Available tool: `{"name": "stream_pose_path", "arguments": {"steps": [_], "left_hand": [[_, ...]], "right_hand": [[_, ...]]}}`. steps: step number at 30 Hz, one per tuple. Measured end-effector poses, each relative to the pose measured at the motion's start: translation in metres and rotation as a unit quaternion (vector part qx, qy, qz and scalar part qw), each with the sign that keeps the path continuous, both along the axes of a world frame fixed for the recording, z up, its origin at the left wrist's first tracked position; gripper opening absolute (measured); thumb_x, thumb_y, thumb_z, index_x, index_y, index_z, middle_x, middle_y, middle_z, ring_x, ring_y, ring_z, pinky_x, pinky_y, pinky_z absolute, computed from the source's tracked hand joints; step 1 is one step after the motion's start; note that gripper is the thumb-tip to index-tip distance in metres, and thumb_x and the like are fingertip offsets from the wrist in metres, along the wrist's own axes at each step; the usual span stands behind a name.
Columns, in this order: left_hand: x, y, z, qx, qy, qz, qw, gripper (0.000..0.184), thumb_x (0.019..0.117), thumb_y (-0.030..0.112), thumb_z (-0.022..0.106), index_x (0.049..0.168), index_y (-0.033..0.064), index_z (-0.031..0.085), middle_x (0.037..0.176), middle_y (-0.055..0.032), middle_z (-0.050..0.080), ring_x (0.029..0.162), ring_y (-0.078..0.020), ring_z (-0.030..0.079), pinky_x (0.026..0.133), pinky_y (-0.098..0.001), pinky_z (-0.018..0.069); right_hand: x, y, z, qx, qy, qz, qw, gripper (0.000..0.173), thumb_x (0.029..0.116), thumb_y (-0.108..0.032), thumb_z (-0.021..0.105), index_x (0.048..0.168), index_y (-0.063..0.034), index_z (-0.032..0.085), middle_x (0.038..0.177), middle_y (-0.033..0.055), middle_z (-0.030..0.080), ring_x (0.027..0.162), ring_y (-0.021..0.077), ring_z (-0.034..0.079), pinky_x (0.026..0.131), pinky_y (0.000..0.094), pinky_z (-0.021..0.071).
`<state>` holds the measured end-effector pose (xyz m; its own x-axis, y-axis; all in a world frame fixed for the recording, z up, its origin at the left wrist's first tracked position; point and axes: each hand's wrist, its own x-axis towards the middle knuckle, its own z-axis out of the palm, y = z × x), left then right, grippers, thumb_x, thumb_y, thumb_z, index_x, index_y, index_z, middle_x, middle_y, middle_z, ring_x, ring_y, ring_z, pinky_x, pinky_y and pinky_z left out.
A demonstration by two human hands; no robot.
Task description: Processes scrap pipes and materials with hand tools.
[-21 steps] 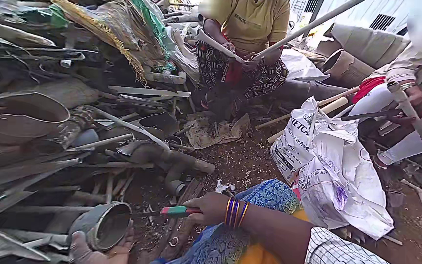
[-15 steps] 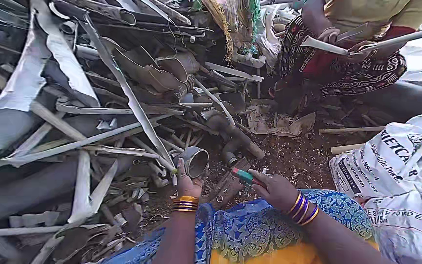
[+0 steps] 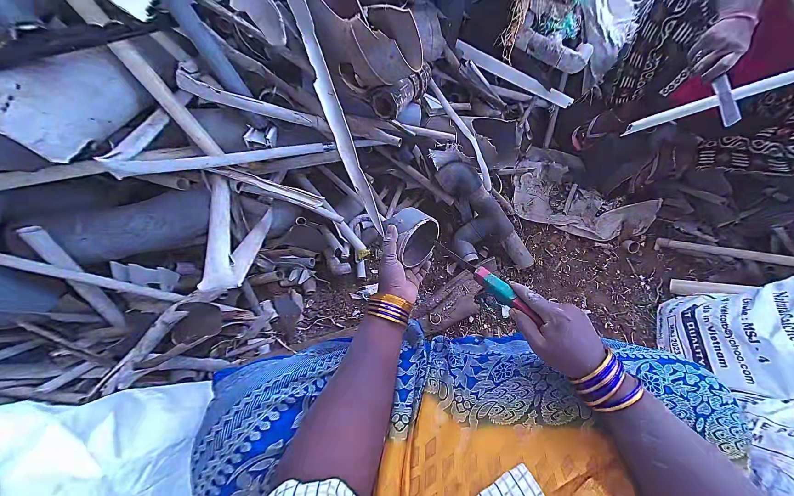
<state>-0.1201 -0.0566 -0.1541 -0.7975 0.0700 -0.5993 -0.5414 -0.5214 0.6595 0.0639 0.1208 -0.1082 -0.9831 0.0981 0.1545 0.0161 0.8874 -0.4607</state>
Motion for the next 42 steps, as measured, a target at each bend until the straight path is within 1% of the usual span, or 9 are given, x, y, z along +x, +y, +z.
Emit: {"name": "stream_pose_path", "arguments": {"steps": [9,14,16,21,26,30,34,37,42], "left_hand": [[0.007,0.003,-0.005,0.011,0.035,-0.003,0.999,0.049,0.1042,0.040,0.056,0.142,0.0111,0.046,0.136,-0.0129,0.055,0.116,-0.0247,0.061,0.094,-0.0386,0.0539],[0.013,0.002,-0.014,-0.029,0.120,-0.035,0.992,0.046,0.1025,0.014,0.058,0.144,0.0067,0.041,0.131,-0.0130,0.055,0.110,-0.0201,0.059,0.094,-0.0345,0.0517],[0.013,-0.003,-0.020,-0.023,0.203,-0.054,0.977,0.054,0.0900,0.005,0.064,0.140,0.0053,0.042,0.120,-0.0080,0.058,0.104,-0.0139,0.061,0.091,-0.0306,0.0530],[0.005,-0.023,-0.029,0.068,0.335,-0.140,0.929,0.087,0.0491,0.036,0.099,0.121,0.0155,0.055,0.101,0.0071,0.071,0.094,-0.0050,0.069,0.085,-0.0276,0.0588],[0.006,-0.033,-0.020,0.191,0.390,-0.203,0.878,0.052,0.0571,0.030,0.096,0.103,0.0241,0.073,0.097,0.0087,0.076,0.092,-0.0031,0.071,0.084,-0.0246,0.0593],[0.005,-0.026,-0.020,0.239,0.349,-0.161,0.892,0.054,0.0558,0.038,0.097,0.103,0.0236,0.076,0.099,0.0043,0.076,0.097,-0.0096,0.072,0.090,-0.0325,0.0590],[0.007,-0.012,-0.016,0.105,0.263,-0.103,0.954,0.073,0.0630,0.015,0.088,0.126,0.0113,0.051,0.105,-0.0005,0.068,0.097,-0.0112,0.068,0.092,-0.0317,0.0566],[0.004,-0.007,-0.021,-0.008,0.289,-0.106,0.951,0.093,0.0645,0.005,0.079,0.145,0.0044,0.033,0.117,-0.0057,0.062,0.103,-0.0097,0.064,0.091,-0.0282,0.0556],[0.000,-0.018,-0.020,0.016,0.352,-0.150,0.924,0.099,0.0541,0.009,0.085,0.141,0.0084,0.038,0.111,0.0022,0.067,0.102,-0.0063,0.067,0.091,-0.0274,0.0573]], "right_hand": [[0.000,-0.019,0.019,-0.201,-0.122,-0.039,0.971,0.046,0.1039,-0.024,0.048,0.141,0.0009,0.058,0.108,0.0158,0.072,0.084,0.0166,0.066,0.077,0.0340,0.0520],[-0.004,-0.010,0.030,-0.451,-0.203,-0.070,0.866,0.037,0.1053,-0.014,0.048,0.138,0.0021,0.056,0.074,-0.0034,0.058,0.046,-0.0005,0.045,0.044,0.0160,0.0428],[-0.004,0.002,0.036,-0.548,-0.220,-0.088,0.803,0.031,0.1047,-0.009,0.045,0.130,-0.0002,0.059,0.064,-0.0070,0.054,0.042,-0.0005,0.044,0.041,0.0156,0.0435],[0.000,0.041,0.036,-0.631,-0.240,-0.052,0.736,0.026,0.0985,-0.015,0.043,0.097,-0.0163,0.069,0.051,-0.0130,0.046,0.037,-0.0044,0.040,0.038,0.0132,0.0414],[0.006,0.069,0.025,-0.678,-0.229,0.031,0.698,0.016,0.0939,-0.026,0.061,0.089,-0.0233,0.076,0.049,-0.0153,0.047,0.037,-0.0057,0.043,0.038,0.0142,0.0432],[0.007,0.059,0.024,-0.608,-0.173,-0.016,0.775,0.023,0.0947,-0.019,0.056,0.107,-0.0176,0.075,0.060,-0.0130,0.059,0.040,-0.0046,0.044,0.040,0.0130,0.0410],[0.002,0.035,0.019,-0.421,-0.087,-0.050,0.901,0.037,0.0982,-0.016,0.053,0.130,-0.0003,0.063,0.077,-0.0111,0.064,0.047,-0.0064,0.045,0.045,0.0113,0.0407],[0.001,0.022,0.018,-0.424,-0.120,-0.030,0.897,0.039,0.0988,-0.018,0.052,0.133,0.0009,0.061,0.074,-0.0105,0.060,0.047,-0.0051,0.045,0.045,0.0137,0.0423],[0.000,0.038,0.024,-0.525,-0.116,-0.051,0.841,0.031,0.0991,-0.012,0.051,0.125,-0.0043,0.066,0.072,-0.0115,0.063,0.045,-0.0045,0.045,0.043,0.0123,0.0420]]}}
